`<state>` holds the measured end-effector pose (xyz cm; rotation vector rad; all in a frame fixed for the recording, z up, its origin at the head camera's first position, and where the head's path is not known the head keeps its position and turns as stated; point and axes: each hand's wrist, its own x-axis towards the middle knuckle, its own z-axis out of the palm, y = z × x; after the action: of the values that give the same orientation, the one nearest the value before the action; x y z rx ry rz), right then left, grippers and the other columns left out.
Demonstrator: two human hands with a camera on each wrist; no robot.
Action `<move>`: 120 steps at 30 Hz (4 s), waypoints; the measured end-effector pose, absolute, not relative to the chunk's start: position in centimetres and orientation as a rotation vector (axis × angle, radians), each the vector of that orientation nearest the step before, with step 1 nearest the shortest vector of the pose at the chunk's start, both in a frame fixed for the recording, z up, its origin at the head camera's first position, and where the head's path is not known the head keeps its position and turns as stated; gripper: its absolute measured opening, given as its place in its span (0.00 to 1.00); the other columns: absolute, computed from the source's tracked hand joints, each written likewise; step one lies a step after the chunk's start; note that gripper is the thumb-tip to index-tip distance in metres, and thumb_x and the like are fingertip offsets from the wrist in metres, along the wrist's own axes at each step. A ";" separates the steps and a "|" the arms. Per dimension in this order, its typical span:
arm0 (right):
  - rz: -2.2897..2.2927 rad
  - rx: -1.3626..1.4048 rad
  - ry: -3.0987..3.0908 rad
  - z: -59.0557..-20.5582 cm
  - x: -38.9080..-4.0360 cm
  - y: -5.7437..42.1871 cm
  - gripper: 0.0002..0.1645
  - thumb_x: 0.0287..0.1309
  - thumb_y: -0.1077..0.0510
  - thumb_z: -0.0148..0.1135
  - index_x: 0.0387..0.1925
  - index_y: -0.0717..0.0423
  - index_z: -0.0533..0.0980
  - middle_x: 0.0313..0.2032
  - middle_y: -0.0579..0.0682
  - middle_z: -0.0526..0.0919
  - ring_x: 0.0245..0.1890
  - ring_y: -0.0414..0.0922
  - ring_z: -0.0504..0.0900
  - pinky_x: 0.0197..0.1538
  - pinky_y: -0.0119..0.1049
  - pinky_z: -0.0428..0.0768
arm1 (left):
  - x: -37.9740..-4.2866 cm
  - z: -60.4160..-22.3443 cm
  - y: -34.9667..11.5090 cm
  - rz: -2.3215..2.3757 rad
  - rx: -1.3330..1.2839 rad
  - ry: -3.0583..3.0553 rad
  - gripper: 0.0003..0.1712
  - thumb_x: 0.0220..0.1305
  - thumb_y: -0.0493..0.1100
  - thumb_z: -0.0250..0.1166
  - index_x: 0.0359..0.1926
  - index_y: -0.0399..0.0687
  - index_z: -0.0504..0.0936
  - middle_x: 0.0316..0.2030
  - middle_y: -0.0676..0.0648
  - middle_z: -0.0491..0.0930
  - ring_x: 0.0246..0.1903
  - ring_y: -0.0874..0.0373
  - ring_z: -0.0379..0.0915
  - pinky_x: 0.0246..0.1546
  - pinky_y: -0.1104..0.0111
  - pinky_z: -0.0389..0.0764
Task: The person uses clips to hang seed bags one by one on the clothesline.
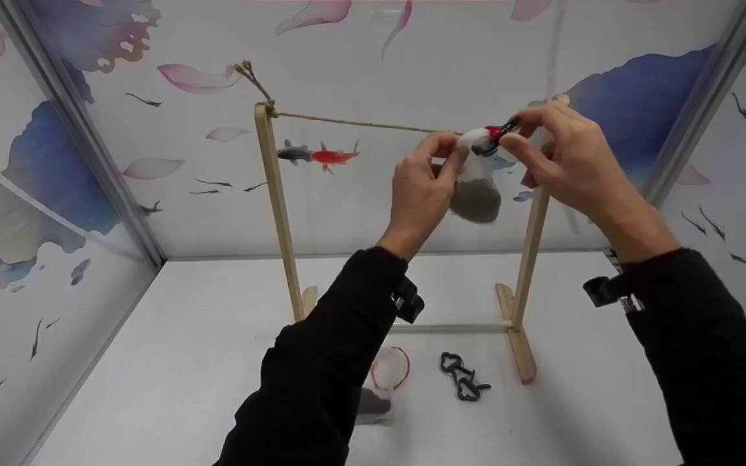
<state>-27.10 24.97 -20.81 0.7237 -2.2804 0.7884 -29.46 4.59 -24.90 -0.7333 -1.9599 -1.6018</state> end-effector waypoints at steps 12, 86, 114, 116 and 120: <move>0.986 0.713 -2.230 -22.2 -27.2 24.2 0.30 0.74 0.53 0.61 0.73 0.55 0.71 0.45 0.58 0.86 0.31 0.19 0.83 0.35 0.17 0.80 | -29.2 -25.1 4.5 -1.566 -0.712 -2.052 0.10 0.75 0.42 0.64 0.50 0.42 0.83 0.42 0.46 0.86 0.39 0.59 0.84 0.41 0.77 0.79; 1.031 0.430 -3.112 -51.3 -22.2 22.3 0.18 0.63 0.69 0.64 0.54 0.64 0.82 0.46 0.54 0.89 0.50 0.51 0.87 0.53 0.50 0.85 | -21.2 -51.4 -2.5 -1.356 -0.698 -2.606 0.19 0.69 0.44 0.69 0.58 0.44 0.82 0.50 0.41 0.84 0.45 0.51 0.81 0.47 0.68 0.79; 0.785 0.784 -3.032 -51.3 -21.5 21.6 0.19 0.63 0.71 0.64 0.53 0.55 0.85 0.53 0.53 0.85 0.53 0.56 0.82 0.46 0.56 0.83 | -20.4 -52.2 -1.4 -0.776 -0.732 -2.952 0.21 0.66 0.53 0.68 0.50 0.41 0.88 0.49 0.45 0.84 0.50 0.51 0.78 0.54 0.61 0.78; 0.756 0.760 -3.027 -51.4 -21.4 21.7 0.21 0.62 0.72 0.63 0.55 0.56 0.84 0.59 0.57 0.81 0.59 0.60 0.80 0.49 0.57 0.83 | -20.4 -52.2 -1.3 -0.771 -0.728 -2.963 0.22 0.66 0.53 0.69 0.50 0.41 0.88 0.49 0.44 0.84 0.50 0.50 0.78 0.54 0.61 0.78; 0.738 0.766 -3.058 -51.5 -21.2 21.8 0.23 0.63 0.72 0.63 0.59 0.60 0.81 0.66 0.62 0.77 0.66 0.65 0.76 0.58 0.61 0.79 | -20.4 -52.3 -1.2 -0.736 -0.734 -2.971 0.22 0.66 0.54 0.69 0.50 0.41 0.88 0.49 0.45 0.84 0.51 0.51 0.78 0.55 0.61 0.78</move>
<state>-21.21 21.76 -51.53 0.7663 -3.0582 0.7384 -20.36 -1.23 -52.26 -0.7343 -2.9709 -0.7360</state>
